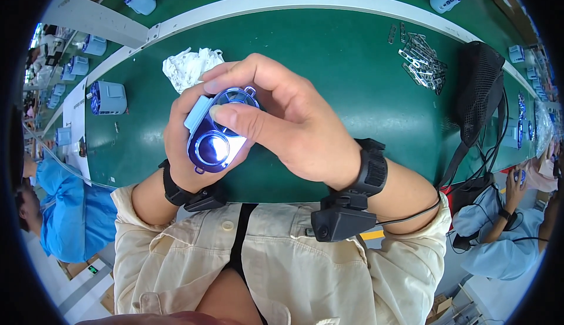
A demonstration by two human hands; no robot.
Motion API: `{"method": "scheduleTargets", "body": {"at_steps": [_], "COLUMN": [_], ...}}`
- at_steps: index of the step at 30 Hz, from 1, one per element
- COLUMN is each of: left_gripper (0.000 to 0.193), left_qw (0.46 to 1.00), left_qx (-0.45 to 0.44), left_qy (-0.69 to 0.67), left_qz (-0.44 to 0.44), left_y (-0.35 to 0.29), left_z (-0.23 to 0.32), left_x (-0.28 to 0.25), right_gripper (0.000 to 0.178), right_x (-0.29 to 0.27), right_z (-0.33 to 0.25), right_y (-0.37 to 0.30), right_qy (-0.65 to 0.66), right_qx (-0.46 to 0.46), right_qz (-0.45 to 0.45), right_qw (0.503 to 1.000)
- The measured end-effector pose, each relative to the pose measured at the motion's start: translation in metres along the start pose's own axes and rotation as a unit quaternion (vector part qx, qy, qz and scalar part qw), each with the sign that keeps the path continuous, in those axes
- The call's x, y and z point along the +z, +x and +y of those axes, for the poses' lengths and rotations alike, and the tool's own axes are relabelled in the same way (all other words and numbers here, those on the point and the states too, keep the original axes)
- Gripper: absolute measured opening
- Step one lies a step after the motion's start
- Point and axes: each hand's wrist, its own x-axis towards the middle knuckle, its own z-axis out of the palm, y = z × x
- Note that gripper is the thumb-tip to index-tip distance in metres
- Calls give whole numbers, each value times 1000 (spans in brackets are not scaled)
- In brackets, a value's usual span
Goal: The person picks up a blue device, peels off a small white sticker by hand, and presses a component into the device. After repeating these actions on several devices, they place each one back onto the assembly line.
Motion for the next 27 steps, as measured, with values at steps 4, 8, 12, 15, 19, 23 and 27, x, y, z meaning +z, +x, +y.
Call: {"method": "scheduleTargets", "body": {"at_steps": [4, 8, 12, 15, 19, 23, 27], "left_gripper": [78, 62, 63, 64, 65, 67, 69], "left_qw": [999, 994, 994, 998, 997, 993, 992], "left_qx": [-13, -8, -23, -15, -7, 42, 58], "left_qy": [-37, -82, -92, -44, -52, -59, -72], "left_qz": [-1, 65, 48, 42, 61, 93, 88], "left_y": [-6, -5, -6, -2, -7, -5, -3], "left_z": [-7, -8, -8, -4, -10, -14, -19], "left_x": [4, 13, 11, 8, 12, 12, 14], "right_gripper": [27, 27, 27, 28, 31, 39, 59], "right_x": [2, 0, -3, -1, 2, 6, 6], "right_z": [-11, -3, 0, 6, 8, 1, 1], "right_y": [2, 2, -1, -4, -4, 1, 1], "right_qy": [142, 110, 36, 0, -19, 60, -11], "right_qx": [60, 27, -3, -21, -44, -5, -15], "right_qz": [-5, -31, -23, 0, 9, -29, -40], "right_qw": [988, 993, 999, 1000, 999, 998, 999]}}
